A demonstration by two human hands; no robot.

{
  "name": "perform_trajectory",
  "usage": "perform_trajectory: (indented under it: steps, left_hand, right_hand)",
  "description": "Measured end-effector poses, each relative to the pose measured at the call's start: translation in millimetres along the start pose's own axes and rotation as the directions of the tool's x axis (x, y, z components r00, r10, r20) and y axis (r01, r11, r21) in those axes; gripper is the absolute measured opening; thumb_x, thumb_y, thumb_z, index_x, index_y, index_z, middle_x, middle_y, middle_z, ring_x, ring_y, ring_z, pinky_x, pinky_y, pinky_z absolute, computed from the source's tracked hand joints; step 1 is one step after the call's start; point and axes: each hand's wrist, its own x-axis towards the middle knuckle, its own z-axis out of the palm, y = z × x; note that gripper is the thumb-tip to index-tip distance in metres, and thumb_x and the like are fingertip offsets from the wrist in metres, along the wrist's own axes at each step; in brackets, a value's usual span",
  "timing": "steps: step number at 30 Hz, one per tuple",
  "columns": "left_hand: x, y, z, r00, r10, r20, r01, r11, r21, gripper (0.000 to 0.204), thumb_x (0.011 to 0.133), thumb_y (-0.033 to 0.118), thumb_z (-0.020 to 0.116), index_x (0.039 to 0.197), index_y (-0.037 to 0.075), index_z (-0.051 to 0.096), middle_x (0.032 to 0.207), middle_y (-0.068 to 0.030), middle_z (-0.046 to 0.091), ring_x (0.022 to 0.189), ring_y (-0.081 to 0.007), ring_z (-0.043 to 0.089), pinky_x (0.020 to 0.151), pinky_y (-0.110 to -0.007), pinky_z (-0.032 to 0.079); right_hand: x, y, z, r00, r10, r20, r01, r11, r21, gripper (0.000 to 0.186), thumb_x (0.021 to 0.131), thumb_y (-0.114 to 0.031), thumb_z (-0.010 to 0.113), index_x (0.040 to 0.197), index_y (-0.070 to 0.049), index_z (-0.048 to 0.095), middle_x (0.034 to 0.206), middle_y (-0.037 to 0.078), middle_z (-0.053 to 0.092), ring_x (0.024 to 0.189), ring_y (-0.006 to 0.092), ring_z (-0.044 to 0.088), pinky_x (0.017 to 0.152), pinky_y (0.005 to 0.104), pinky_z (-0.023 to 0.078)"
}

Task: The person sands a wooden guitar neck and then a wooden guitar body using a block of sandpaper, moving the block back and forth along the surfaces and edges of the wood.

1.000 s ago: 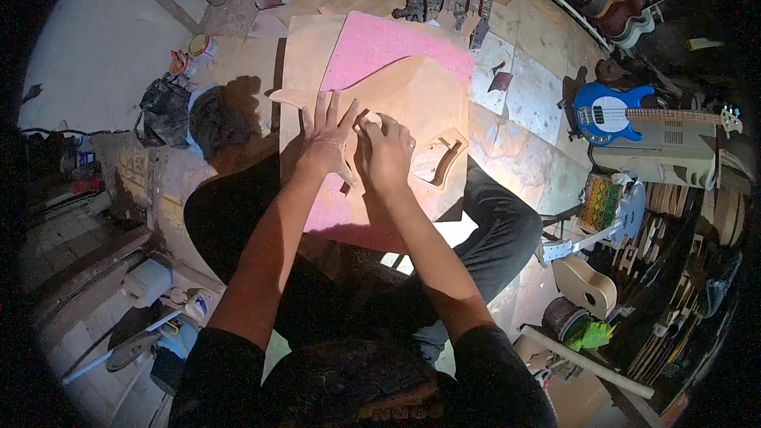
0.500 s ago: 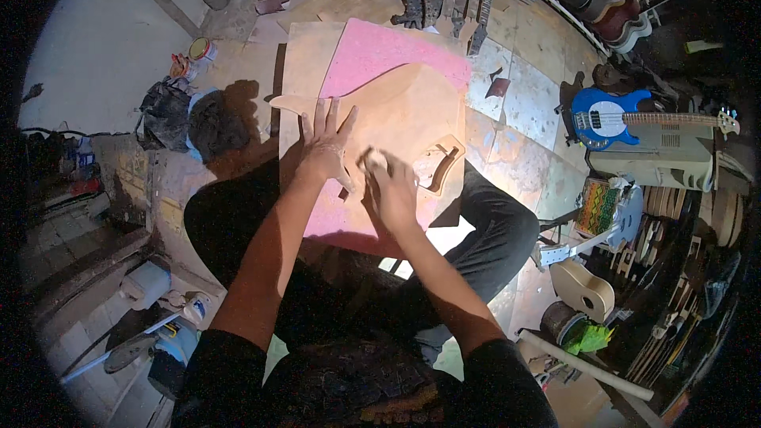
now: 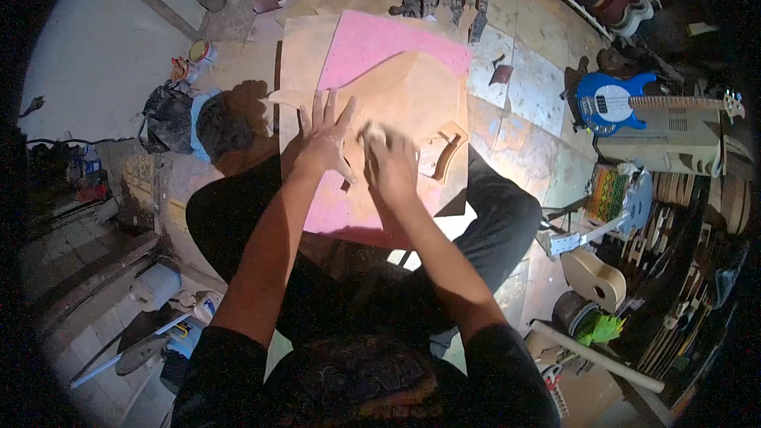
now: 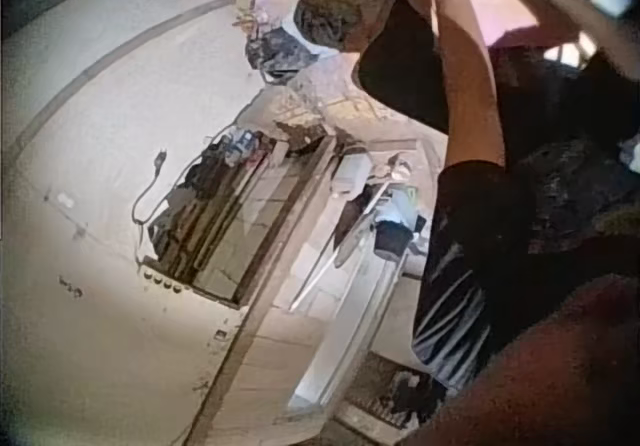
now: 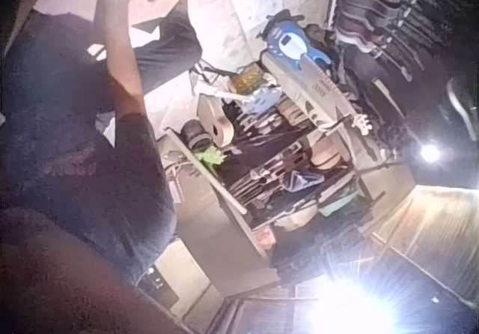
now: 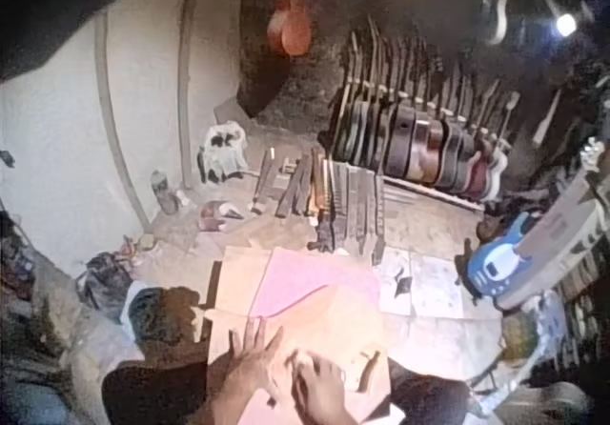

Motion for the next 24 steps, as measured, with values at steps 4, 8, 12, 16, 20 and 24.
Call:
perform_trajectory:
  steps: [4, 8, 12, 16, 20, 24]
  left_hand:
    - [6, 7, -3, 1.0, 0.005, 0.009, -0.005, 1.0, 0.004, 0.18, 0.022, 0.044, 0.106, 0.174, 0.026, 0.012, 0.179, -0.024, 0.004, 0.165, -0.0475, -0.003, 0.128, -0.072, 0.003]
    - [1, 1, -2, 0.999, -0.038, 0.025, 0.038, 0.999, 0.031, 0.181, 0.023, 0.043, 0.107, 0.175, 0.026, 0.009, 0.18, -0.0236, 0.002, 0.165, -0.0472, -0.003, 0.128, -0.072, 0.003]
    - [4, 5, -3, 1.0, -0.016, -0.002, 0.016, 1.0, 0.018, 0.182, 0.021, 0.044, 0.107, 0.174, 0.027, 0.009, 0.18, -0.0239, 0.002, 0.165, -0.0471, -0.004, 0.129, -0.071, 0.004]
    - [4, 3, 0, 1.0, -0.014, 0.006, 0.014, 1.0, 0.009, 0.181, 0.022, 0.044, 0.107, 0.174, 0.026, 0.01, 0.179, -0.0241, 0.003, 0.165, -0.0474, -0.004, 0.13, -0.07, 0.004]
    - [-1, 1, -4, 0.999, -0.028, 0.02, 0.028, 1.0, -0.009, 0.181, 0.022, 0.042, 0.106, 0.174, 0.026, 0.01, 0.179, -0.0241, 0.003, 0.165, -0.0476, -0.004, 0.13, -0.07, 0.003]
    - [2, 4, 0, 1.0, 0.019, -0.018, -0.019, 0.999, -0.032, 0.181, 0.022, 0.042, 0.106, 0.174, 0.026, 0.01, 0.18, -0.024, 0.002, 0.165, -0.0474, -0.005, 0.129, -0.071, 0.001]
  right_hand:
    - [35, -5, 4, 0.987, 0.135, -0.083, -0.134, 0.991, 0.024, 0.03, 0.096, -0.017, 0.068, 0.125, -0.011, 0.073, 0.14, 0.022, 0.063, 0.121, 0.0439, 0.06, 0.101, 0.0552, 0.047]
    - [-36, -17, -1, 0.992, 0.041, 0.122, -0.043, 0.999, 0.02, 0.031, 0.094, -0.012, 0.07, 0.125, -0.015, 0.073, 0.144, 0.023, 0.06, 0.127, 0.0451, 0.057, 0.108, 0.0562, 0.046]
    - [29, 18, -8, 0.99, 0.092, -0.106, -0.098, 0.994, -0.055, 0.025, 0.094, -0.016, 0.069, 0.119, -0.012, 0.072, 0.136, 0.027, 0.063, 0.118, 0.0472, 0.06, 0.103, 0.0554, 0.047]
    - [1, 2, 8, 0.991, 0.091, -0.096, -0.097, 0.994, -0.051, 0.024, 0.095, -0.017, 0.068, 0.118, -0.012, 0.073, 0.138, 0.025, 0.063, 0.12, 0.047, 0.06, 0.104, 0.0555, 0.046]
    - [-8, 4, -12, 0.987, -0.107, 0.119, 0.108, 0.994, 0.001, 0.03, 0.09, -0.013, 0.071, 0.121, -0.013, 0.072, 0.142, 0.022, 0.06, 0.125, 0.0445, 0.058, 0.102, 0.0556, 0.048]
    - [47, 10, 1, 0.953, 0.175, -0.246, -0.2, 0.977, -0.078, 0.021, 0.1, -0.018, 0.067, 0.119, -0.013, 0.074, 0.13, 0.028, 0.065, 0.116, 0.0479, 0.06, 0.099, 0.0564, 0.048]
